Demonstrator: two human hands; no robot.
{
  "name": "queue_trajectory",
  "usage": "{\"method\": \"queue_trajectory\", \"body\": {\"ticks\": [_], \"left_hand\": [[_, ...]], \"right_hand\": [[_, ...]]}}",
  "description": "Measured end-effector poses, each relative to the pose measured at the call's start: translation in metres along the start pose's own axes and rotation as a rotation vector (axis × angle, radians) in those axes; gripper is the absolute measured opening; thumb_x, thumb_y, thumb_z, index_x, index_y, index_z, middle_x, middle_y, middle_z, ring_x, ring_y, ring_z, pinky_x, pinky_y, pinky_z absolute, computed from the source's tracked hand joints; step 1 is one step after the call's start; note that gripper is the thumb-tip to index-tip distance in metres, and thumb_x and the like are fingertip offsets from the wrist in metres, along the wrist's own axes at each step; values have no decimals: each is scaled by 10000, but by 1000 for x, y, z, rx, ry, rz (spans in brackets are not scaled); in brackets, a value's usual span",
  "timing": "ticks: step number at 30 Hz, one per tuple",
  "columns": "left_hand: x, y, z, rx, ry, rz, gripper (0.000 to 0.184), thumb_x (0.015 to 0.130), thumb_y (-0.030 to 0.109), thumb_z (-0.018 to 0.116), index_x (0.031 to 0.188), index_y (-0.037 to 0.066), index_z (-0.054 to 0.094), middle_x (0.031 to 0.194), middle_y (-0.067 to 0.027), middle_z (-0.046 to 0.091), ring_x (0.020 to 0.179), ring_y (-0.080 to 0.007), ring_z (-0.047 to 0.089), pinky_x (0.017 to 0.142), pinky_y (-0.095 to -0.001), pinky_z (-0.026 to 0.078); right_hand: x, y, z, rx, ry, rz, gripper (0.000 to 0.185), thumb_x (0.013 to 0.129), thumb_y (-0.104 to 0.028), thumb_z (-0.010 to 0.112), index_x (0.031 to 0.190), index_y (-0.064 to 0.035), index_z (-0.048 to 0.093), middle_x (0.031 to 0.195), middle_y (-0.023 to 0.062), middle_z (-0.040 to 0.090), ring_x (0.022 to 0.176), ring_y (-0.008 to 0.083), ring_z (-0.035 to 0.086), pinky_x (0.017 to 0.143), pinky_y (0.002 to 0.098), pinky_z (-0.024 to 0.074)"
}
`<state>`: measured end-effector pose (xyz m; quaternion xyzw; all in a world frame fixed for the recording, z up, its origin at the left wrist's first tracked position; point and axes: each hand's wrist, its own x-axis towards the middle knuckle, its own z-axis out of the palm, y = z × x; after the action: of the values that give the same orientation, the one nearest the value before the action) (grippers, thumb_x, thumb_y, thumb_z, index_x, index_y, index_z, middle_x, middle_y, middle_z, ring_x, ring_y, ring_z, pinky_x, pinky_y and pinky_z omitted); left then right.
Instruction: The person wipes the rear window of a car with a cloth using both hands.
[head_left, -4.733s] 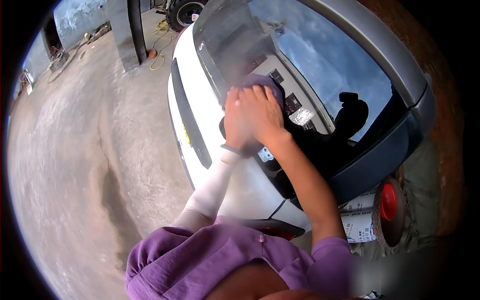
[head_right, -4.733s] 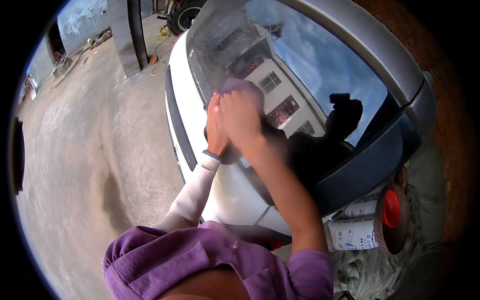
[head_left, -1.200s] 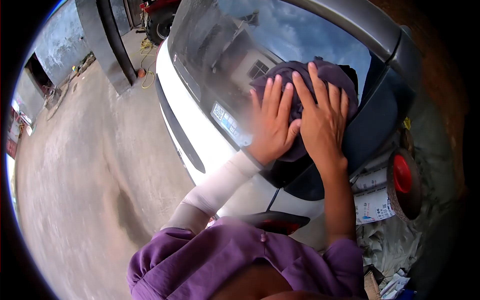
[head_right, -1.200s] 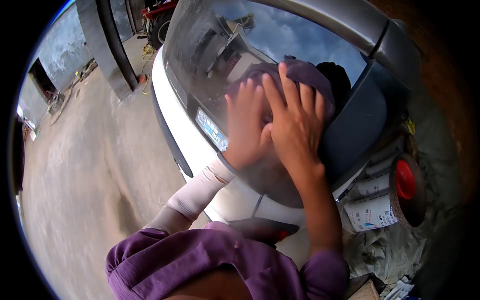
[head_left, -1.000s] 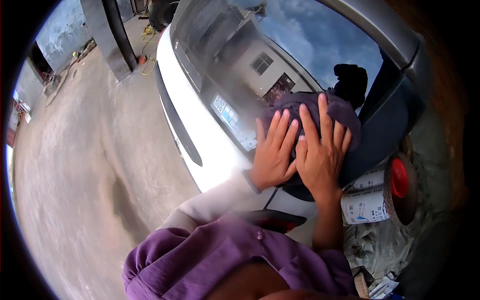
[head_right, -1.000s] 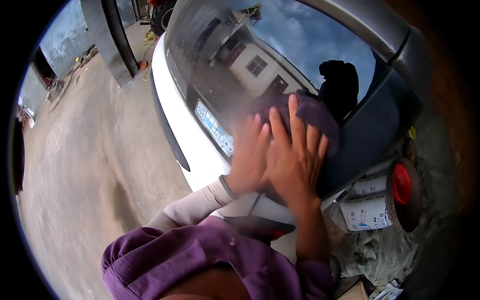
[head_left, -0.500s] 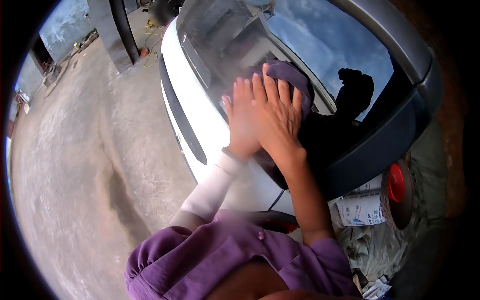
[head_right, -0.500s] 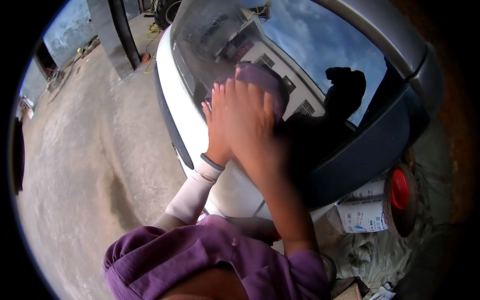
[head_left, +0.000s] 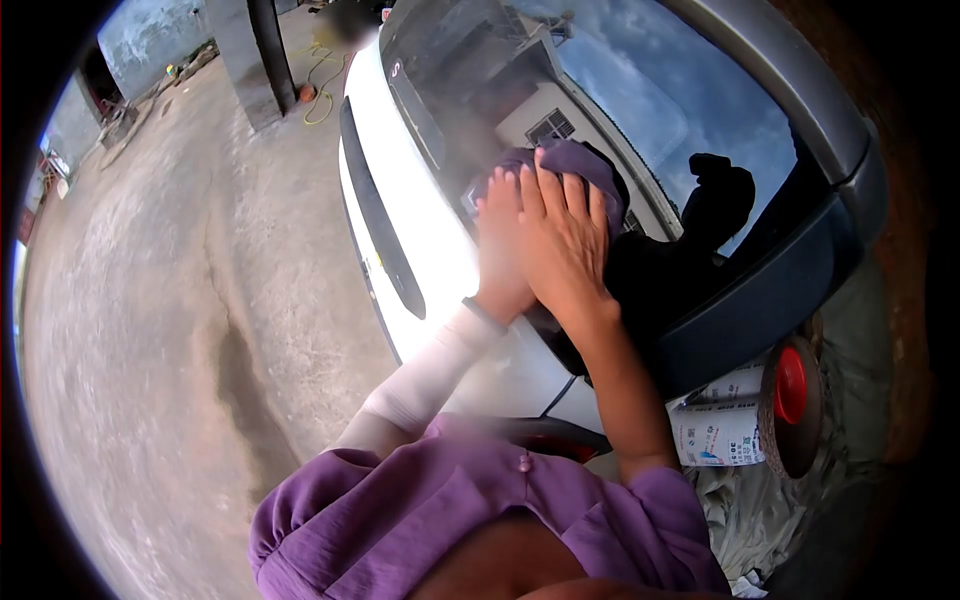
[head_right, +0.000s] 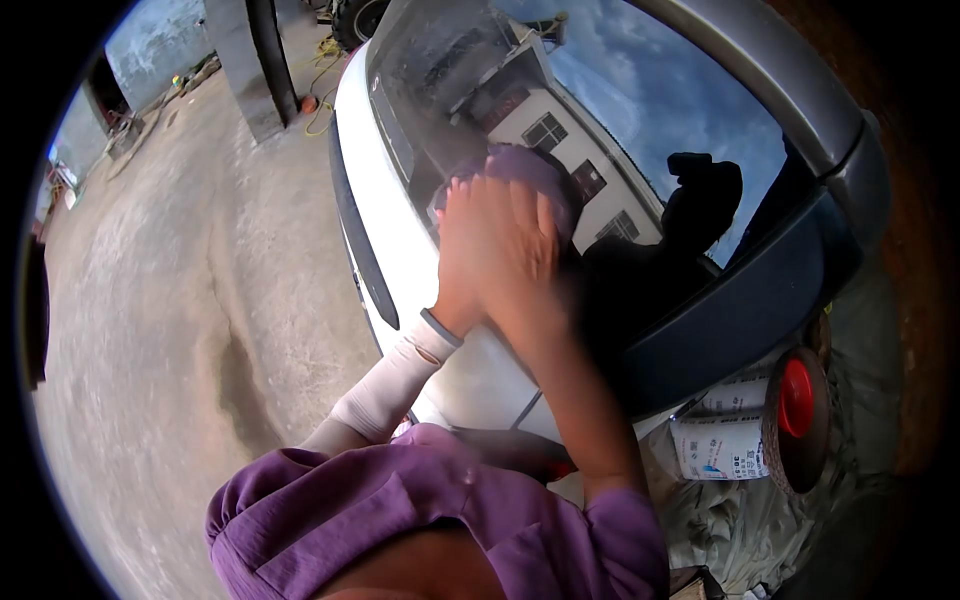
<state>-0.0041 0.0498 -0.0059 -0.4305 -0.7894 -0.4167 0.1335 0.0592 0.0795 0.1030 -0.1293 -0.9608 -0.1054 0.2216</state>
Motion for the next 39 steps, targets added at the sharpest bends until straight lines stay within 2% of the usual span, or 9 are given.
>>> {"method": "queue_trajectory", "body": {"ticks": [5, 9, 12, 21, 25, 28, 33, 37, 39], "left_hand": [[-50, 34, -2, -125, -118, 42, 585, 1038, 204, 335, 1549, -67, 246, 1620, -287, 195, 1513, -480, 133, 1232, -520, 121], [-86, 61, -3, -209, -184, 118, 573, 1009, 168, 396, 1513, -93, 316, 1587, -315, 256, 1479, -507, 228, 1191, -599, 188], [-105, 78, 0, -400, -11, 164, 567, 988, 146, 435, 1493, -98, 354, 1581, -313, 278, 1472, -505, 254, 1170, -646, 185], [-17, 89, -23, -436, 72, 373, 540, 993, 188, 420, 1457, -88, 428, 1551, -304, 351, 1461, -472, 308, 1160, -628, 214], [39, 88, -32, -406, 134, 440, 548, 999, 226, 393, 1478, -39, 431, 1573, -241, 359, 1478, -410, 308, 1185, -611, 163], [67, 78, -33, -285, 177, 413, 551, 1011, 225, 376, 1512, -6, 393, 1596, -213, 329, 1495, -379, 284, 1194, -603, 154], [81, 44, -27, -113, 244, 252, 574, 1013, 255, 410, 1524, -1, 368, 1592, -212, 330, 1496, -383, 274, 1194, -598, 174], [67, 16, -25, 12, 252, 39, 627, 999, 294, 447, 1555, 34, 316, 1598, -200, 322, 1509, -372, 245, 1222, -533, 157], [55, -2, -34, -46, 222, 6, 640, 1002, 317, 456, 1564, 51, 304, 1607, -149, 327, 1517, -320, 241, 1235, -465, 148]], "right_hand": [[-66, 11, -13, -65, -69, 67, 564, 914, -204, 609, 1441, -37, 496, 1552, 107, 427, 1312, 315, 457, 1125, 471, 299], [-111, 15, -38, 19, -142, 171, 541, 936, -225, 555, 1440, -33, 506, 1554, 149, 423, 1324, 363, 446, 1120, 489, 286], [-145, 22, -43, 17, -122, 200, 530, 977, -247, 468, 1454, -19, 490, 1551, 206, 411, 1353, 422, 418, 1140, 529, 252], [-98, 37, -66, -63, 89, 289, 532, 1014, -251, 418, 1485, -4, 440, 1582, 200, 369, 1331, 417, 436, 1123, 513, 271], [-55, 43, -69, -154, 173, 371, 547, 1018, -267, 417, 1510, -28, 409, 1602, 179, 343, 1333, 392, 425, 1148, 509, 229], [-20, 48, -56, -237, 310, 308, 538, 1006, -256, 448, 1493, -27, 431, 1581, 175, 376, 1333, 377, 429, 1148, 509, 237], [32, 35, -36, -170, 295, 140, 485, 971, -228, 508, 1404, -9, 514, 1490, 160, 485, 1308, 349, 453, 1126, 499, 278], [59, 19, -1, -78, 219, -14, 400, 943, -264, 534, 1250, -16, 600, 1402, 156, 548, 1314, 332, 457, 1122, 482, 292], [69, 10, 22, -37, 173, -83, 379, 926, -279, 553, 1195, -24, 632, 1363, 158, 570, 1311, 327, 461, 1118, 477, 297]]}}
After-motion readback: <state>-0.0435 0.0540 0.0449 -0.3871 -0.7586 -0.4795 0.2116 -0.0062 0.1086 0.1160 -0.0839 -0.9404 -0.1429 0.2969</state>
